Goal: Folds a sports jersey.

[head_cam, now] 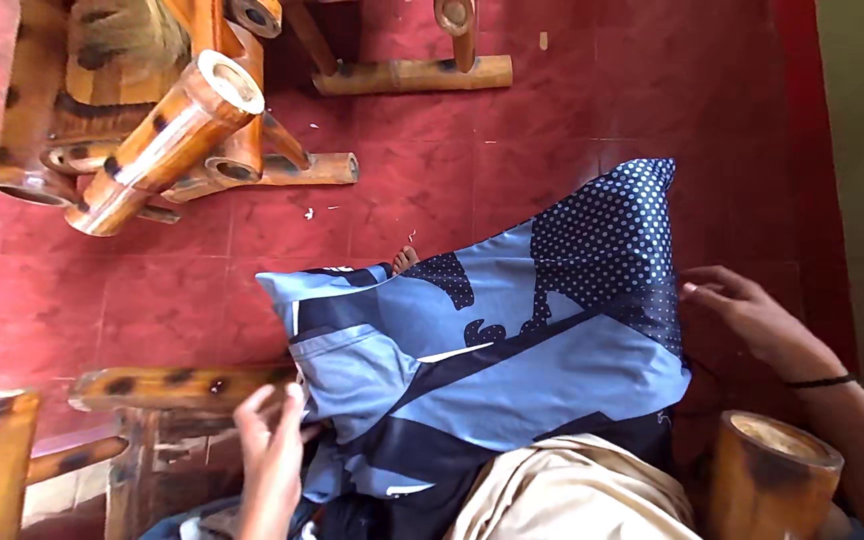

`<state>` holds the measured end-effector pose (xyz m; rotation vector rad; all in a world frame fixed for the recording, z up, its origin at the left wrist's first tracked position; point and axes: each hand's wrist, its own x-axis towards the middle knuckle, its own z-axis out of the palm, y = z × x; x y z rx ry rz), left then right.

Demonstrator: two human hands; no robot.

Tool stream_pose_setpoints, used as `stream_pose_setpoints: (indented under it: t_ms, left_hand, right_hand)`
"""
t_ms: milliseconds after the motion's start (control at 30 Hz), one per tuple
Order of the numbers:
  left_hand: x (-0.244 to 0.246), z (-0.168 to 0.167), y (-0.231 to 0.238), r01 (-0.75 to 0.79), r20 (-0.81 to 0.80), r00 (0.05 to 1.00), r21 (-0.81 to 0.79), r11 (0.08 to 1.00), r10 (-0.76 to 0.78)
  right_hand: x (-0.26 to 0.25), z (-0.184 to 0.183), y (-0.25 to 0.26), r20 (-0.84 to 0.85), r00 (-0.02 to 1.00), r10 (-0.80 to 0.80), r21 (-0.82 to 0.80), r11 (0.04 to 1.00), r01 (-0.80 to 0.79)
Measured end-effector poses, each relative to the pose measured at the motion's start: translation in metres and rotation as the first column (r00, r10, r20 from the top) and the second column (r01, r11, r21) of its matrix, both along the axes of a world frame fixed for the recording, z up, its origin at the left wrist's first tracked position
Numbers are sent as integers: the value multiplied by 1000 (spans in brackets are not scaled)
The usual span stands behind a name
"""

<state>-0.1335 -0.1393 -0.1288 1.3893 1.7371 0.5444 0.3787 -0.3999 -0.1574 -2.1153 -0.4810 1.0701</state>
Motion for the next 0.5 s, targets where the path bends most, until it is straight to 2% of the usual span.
stream_pose_setpoints:
  t_ms: [100,167,267,367,433,500]
  left_hand:
    - [-3,-10,-27,35,32,999,-171,985,-30]
    - [-2,-17,-36,9,48,999,-140,990,-2]
    - [-3,-21,-32,41,-41,998,97,994,-37]
    - [-8,-21,-20,-21,-99,993,325,945,56]
    - [-11,-23,-15,-63,-119,987,327,943,107]
    - [-14,-25,-15,-53,-183,979,178,983,86]
  right_hand:
    - [-15,-32,-13,-239,970,-38,24,999,45]
    - [-27,-41,-15,-337,939,-67,80,992,99]
    - [-41,-38,-10,-291,949,-122,113,980,161]
    - [-39,-44,-9,-206,963,-172,129,971,201]
    - [-33,-47,-11,-125,979,-162,115,978,176]
    - [-27,-46,-13,-24,997,-71,25,997,72]
